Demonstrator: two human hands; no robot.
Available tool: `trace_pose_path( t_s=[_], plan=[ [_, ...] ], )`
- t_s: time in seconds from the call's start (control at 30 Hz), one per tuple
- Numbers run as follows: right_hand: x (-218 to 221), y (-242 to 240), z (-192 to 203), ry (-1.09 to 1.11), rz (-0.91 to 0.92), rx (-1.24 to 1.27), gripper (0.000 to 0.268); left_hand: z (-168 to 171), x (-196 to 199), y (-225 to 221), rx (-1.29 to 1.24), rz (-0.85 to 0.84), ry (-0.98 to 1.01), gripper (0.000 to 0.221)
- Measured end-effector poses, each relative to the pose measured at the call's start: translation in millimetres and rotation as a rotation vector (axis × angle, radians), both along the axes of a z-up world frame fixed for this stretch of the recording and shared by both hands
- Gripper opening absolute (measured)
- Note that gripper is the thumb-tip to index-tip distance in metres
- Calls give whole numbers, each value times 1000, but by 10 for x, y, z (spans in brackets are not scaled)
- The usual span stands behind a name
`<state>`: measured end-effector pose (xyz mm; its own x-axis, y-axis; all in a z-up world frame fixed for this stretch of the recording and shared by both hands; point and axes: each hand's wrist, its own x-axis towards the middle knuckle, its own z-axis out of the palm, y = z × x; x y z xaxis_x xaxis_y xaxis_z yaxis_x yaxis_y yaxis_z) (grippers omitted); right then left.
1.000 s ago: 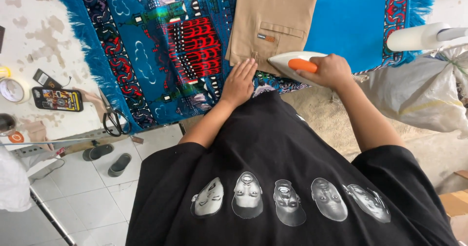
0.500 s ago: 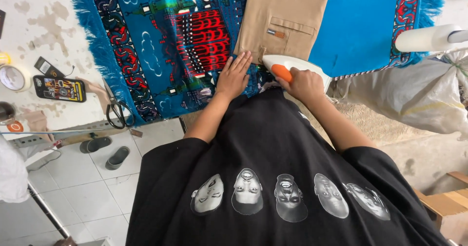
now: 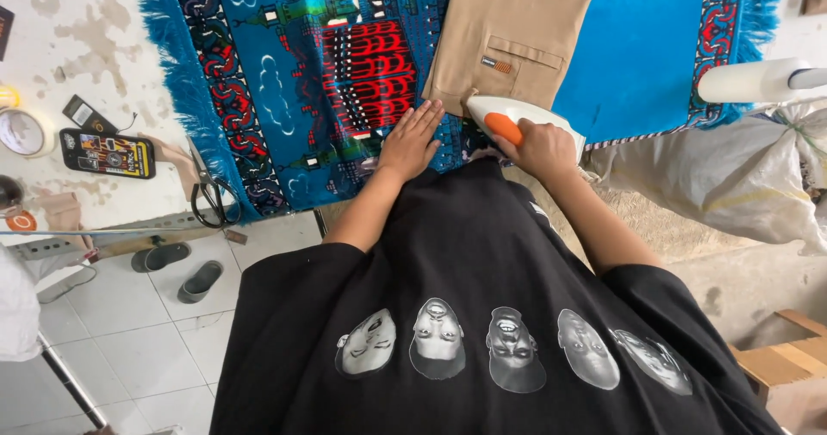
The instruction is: The person is ironing a pair of folded tan pants using a hand iron and a spray bottle on a patterned mat.
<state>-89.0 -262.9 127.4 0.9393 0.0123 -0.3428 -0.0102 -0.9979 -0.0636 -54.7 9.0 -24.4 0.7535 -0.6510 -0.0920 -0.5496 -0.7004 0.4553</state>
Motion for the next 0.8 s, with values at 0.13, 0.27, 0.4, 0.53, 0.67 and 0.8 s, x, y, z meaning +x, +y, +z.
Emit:
trace_pose_path(
  t_s=[0.13, 0.27, 0.4, 0.53, 0.67, 0.8],
  plan=[
    [-182, -207, 23, 12, -19, -30, 51, -13, 24, 9, -27, 9, 39, 69],
    [-201, -193, -39, 3, -14, -52, 52, -46, 38, 14, -46, 2, 64, 66],
    [-39, 53, -21, 2, -40, 15, 52, -56, 38, 6, -59, -3, 80, 64],
    [-249, -96, -57, 3, -53, -20, 53, -39, 30, 8, -57, -13, 87, 64],
    [-411, -189, -45, 27, -88, -46, 51, -38, 63, 7, -35, -16, 43, 63],
    [-290, -3, -95, 4, -122, 1, 53, -59, 67, 16, -32, -33, 102, 66]
  ],
)
